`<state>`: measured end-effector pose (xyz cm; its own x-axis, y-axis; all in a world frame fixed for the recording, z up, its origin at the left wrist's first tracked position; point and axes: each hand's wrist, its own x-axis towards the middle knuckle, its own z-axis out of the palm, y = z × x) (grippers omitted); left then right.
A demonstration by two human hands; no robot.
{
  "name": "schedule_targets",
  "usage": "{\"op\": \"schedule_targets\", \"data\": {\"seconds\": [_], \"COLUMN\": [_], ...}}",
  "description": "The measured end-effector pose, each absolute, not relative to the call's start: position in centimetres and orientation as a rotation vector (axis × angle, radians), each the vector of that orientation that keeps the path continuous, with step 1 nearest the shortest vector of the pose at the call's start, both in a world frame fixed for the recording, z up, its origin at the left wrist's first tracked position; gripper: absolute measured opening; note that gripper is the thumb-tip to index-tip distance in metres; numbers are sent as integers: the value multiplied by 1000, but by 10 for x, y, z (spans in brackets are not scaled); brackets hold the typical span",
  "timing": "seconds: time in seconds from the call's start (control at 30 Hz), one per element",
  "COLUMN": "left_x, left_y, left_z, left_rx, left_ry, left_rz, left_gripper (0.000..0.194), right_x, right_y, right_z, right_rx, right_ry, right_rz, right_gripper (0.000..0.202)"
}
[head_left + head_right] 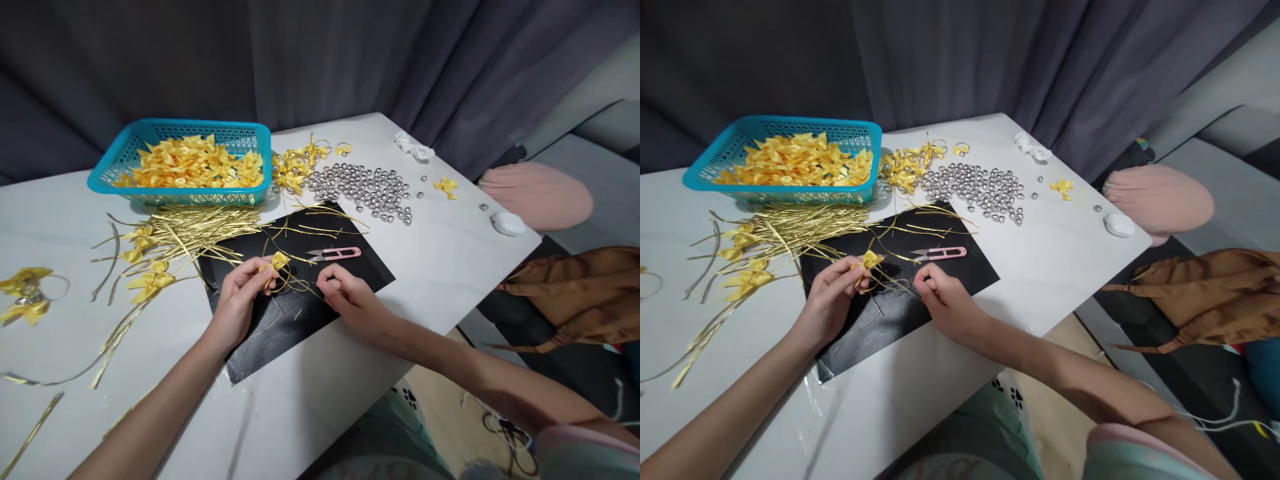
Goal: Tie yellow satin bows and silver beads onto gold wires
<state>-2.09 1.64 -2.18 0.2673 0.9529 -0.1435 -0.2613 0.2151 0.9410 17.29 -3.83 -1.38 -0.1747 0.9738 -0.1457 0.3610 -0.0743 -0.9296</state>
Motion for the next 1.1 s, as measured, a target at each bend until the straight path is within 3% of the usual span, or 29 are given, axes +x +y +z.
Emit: {"op": "schedule_targets", "data": {"seconds": [0.23, 0.47, 0.63, 0.83, 1.1], "left_x": [-20, -19, -20, -20, -20], "left_y": [16, 17, 17, 17, 17], "left_z": [-21, -22, -23, -22, -22], "left_rx": [952, 951, 955, 963, 979], "left_ry": [900, 909, 916, 917, 905], "left_rz": [1018, 1023, 1020, 1023, 995], "left_gripper": [21, 20, 21, 22, 19], "right_x": [164, 148, 151, 148, 143], "right_y": [-39, -32, -29, -21, -23], "right_z": [-4, 6, 14, 7, -7], "right_rx": [-1352, -1203, -1258, -1252, -1352], "right_ry": [-1533, -1602, -1622, -1597, -1762], "right_rz": [960, 880, 659, 908, 958], "right_gripper": [14, 6, 11, 8, 13]}}
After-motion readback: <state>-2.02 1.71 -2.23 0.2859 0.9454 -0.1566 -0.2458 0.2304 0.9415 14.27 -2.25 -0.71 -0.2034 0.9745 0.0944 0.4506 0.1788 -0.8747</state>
